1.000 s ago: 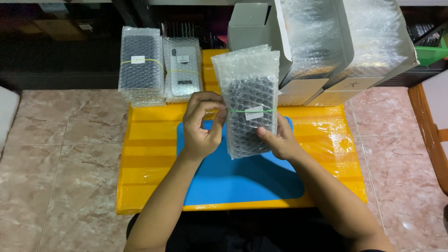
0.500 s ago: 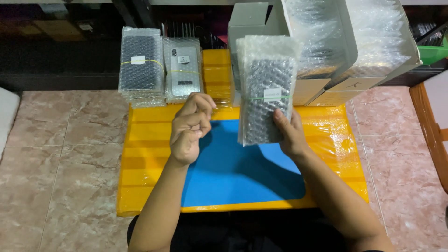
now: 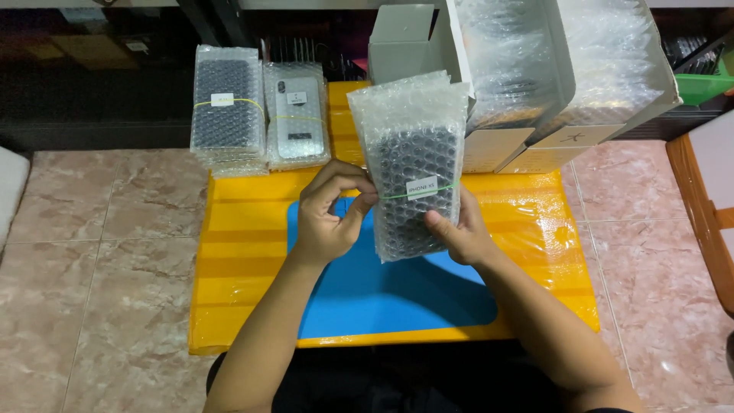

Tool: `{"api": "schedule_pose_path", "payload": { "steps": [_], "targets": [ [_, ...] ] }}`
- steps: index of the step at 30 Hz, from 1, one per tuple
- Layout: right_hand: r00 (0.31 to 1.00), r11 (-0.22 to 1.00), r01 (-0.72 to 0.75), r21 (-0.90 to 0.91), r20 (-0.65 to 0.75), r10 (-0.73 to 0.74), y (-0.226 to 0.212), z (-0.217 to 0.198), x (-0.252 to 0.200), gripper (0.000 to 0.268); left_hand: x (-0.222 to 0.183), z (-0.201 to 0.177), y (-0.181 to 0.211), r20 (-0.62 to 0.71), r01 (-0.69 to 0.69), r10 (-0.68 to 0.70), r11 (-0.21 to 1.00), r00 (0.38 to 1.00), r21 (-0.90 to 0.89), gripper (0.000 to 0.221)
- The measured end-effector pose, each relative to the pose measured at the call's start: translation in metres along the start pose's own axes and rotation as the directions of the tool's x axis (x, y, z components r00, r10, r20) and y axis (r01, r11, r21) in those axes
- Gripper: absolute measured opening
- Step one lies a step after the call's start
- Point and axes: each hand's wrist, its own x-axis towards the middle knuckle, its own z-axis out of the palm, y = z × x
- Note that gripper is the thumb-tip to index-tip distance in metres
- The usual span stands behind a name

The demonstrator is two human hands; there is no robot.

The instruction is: Unpacking and inspecting smartphones from bubble wrap packaging on a workbench.

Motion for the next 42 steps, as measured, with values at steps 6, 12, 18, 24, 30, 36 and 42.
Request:
{"api": "schedule_pose_path", "payload": {
  "steps": [6, 12, 18, 24, 30, 36, 42],
  "targets": [
    [1.0, 1.0, 0.012, 0.003, -0.008, -0.012, -0.004, 0.005, 0.0, 0.033, -0.001, 0.002, 0.004, 0.156, -0.002, -0.003, 0.999, 0.988, 0.033, 0.024],
    [0.999, 0.995, 0.047, 0.093, 0.002, -0.047, -0.016, 0.01, 0.003, 0.038, -0.001, -0.007, 0.001, 0.307, 0.135, -0.064, 0.967, 0.95, -0.217, 0.034],
    [0.999, 0.996, 0.016, 0.088, 0.049, -0.021, 0.0, 0.003, -0.001, 0.041, 0.006, -0.004, 0.007, 0.12, 0.075, -0.052, 0.976, 0.991, -0.204, 0.049],
    [0.993, 0.995, -0.052, 0.085, 0.112, 0.042, 0.002, 0.025, -0.002, 0.044, 0.004, -0.047, -0.037, -0.539, -0.029, 0.063, 0.997, 0.84, 0.072, 0.05],
    [0.922, 0.921, -0.383, -0.069, 0.027, 0.386, -0.015, 0.073, 0.018, 0.06, 0.016, -0.087, -0.052, -0.816, 0.115, 0.051, 0.983, 0.576, 0.142, 0.026],
    [0.795, 0.802, -0.597, 0.019, -0.117, 0.595, -0.05, 0.129, 0.065, 0.085, 0.016, -0.114, -0.044, -0.841, 0.449, -0.017, 0.852, 0.54, 0.271, 0.018],
    [0.866, 0.867, -0.483, -0.124, -0.212, 0.452, -0.006, 0.142, 0.149, 0.071, 0.013, -0.118, -0.055, -0.857, 0.465, -0.021, 0.847, 0.515, 0.258, 0.02]
  ]
}}
